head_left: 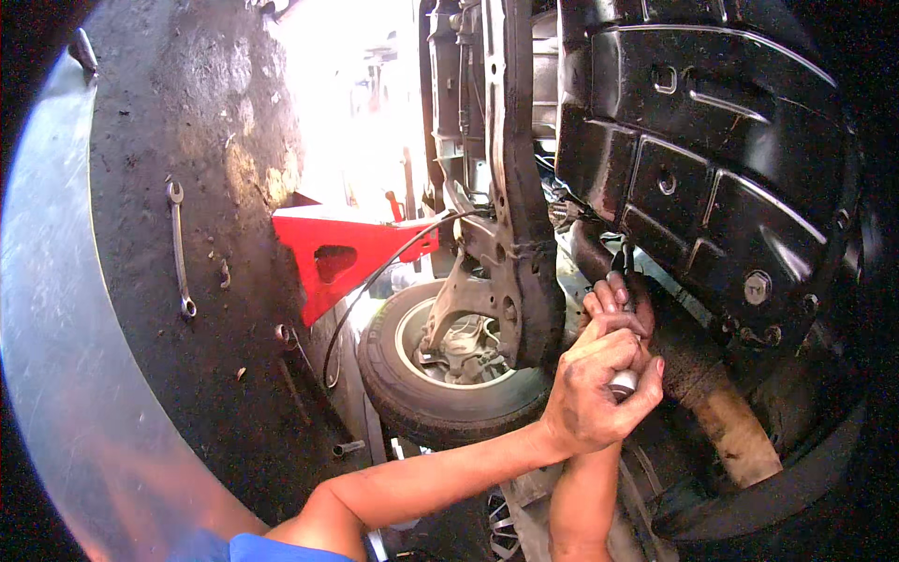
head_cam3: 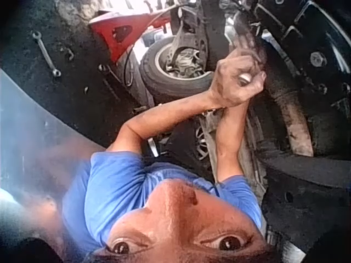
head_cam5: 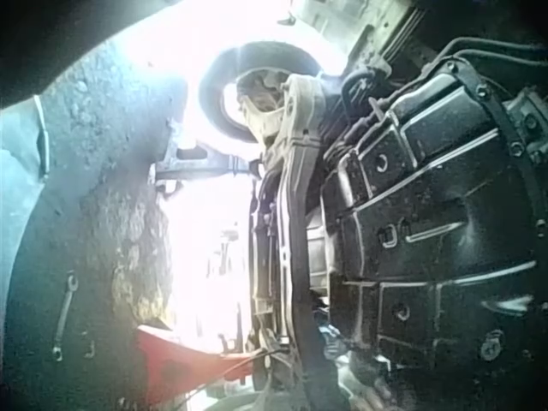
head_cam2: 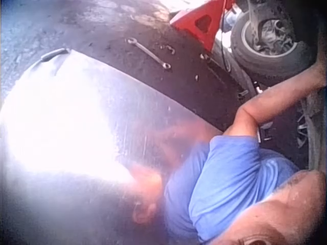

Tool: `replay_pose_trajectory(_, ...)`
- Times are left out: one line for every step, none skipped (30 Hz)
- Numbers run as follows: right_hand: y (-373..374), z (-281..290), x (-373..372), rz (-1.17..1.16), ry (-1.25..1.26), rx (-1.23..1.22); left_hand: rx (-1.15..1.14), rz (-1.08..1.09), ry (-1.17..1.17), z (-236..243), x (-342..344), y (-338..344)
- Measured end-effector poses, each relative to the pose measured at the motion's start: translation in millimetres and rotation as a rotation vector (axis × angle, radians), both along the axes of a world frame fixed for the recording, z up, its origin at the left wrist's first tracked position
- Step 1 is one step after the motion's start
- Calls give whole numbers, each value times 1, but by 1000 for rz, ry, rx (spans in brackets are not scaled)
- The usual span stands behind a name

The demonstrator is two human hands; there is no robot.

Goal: Tightening bolts on the undercarriage of a car using a ratchet while another person assists.

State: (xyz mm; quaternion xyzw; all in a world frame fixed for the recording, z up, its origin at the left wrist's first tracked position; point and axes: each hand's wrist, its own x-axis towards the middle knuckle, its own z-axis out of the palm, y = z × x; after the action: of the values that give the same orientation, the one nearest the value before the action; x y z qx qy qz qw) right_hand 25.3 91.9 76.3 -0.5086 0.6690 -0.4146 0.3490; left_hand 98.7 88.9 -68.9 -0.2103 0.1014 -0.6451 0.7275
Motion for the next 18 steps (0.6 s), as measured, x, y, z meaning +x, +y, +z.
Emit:
replay_pose_trajectory(2,-5,3,-6,-11,-18,-7,10,-13,1,0,4)
replay_pose_trajectory(2,-8,6,-11,-21,-36,-14,20,-27,1,0,8)
replay_pose_trajectory(1,-7,12,33,8,-11,-20,40,-44,1,0,13)
replay_pose_trajectory(5,0,14,31,24,-16,-25,38,-28,3,4,17)
replay_pose_trajectory(10,8,16,12,5,59,-27,55,-28,4,9,22)
replay_pose_trajectory(16,16,20,-10,-11,134,-30,72,-25,7,13,26)
replay_pose_trajectory(16,1,34,-106,-46,8,-30,104,-40,5,15,28)
replay_pose_trajectory(18,-6,28,-113,-67,8,-32,97,-61,1,12,30)
replay_pose_trajectory(20,-12,21,-109,-75,-11,-43,116,-99,-3,9,32)
replay_pose_trajectory(21,-12,24,-105,-54,-34,-56,136,-108,-4,11,32)
replay_pose_trajectory(22,-13,27,-120,-29,-53,-59,161,-133,-5,12,31)
replay_pose_trajectory(22,-16,31,-126,-25,-56,-61,156,-128,-6,13,31)
replay_pose_trajectory(23,-20,34,-147,-33,-83,-88,185,-155,-7,15,30)
replay_pose_trajectory(23,-20,39,-168,-30,-110,-113,216,-170,-8,20,27)
replay_pose_trajectory(22,-18,41,-126,20,-108,-113,210,-158,-11,24,23)
replay_pose_trajectory(20,-19,43,-134,21,-108,-182,246,-193,-15,27,19)
replay_pose_trajectory(18,-20,46,-133,29,-87,-251,282,-226,-19,29,15)
replay_pose_trajectory(17,-21,48,-133,37,-66,-252,271,-225,-24,30,11)
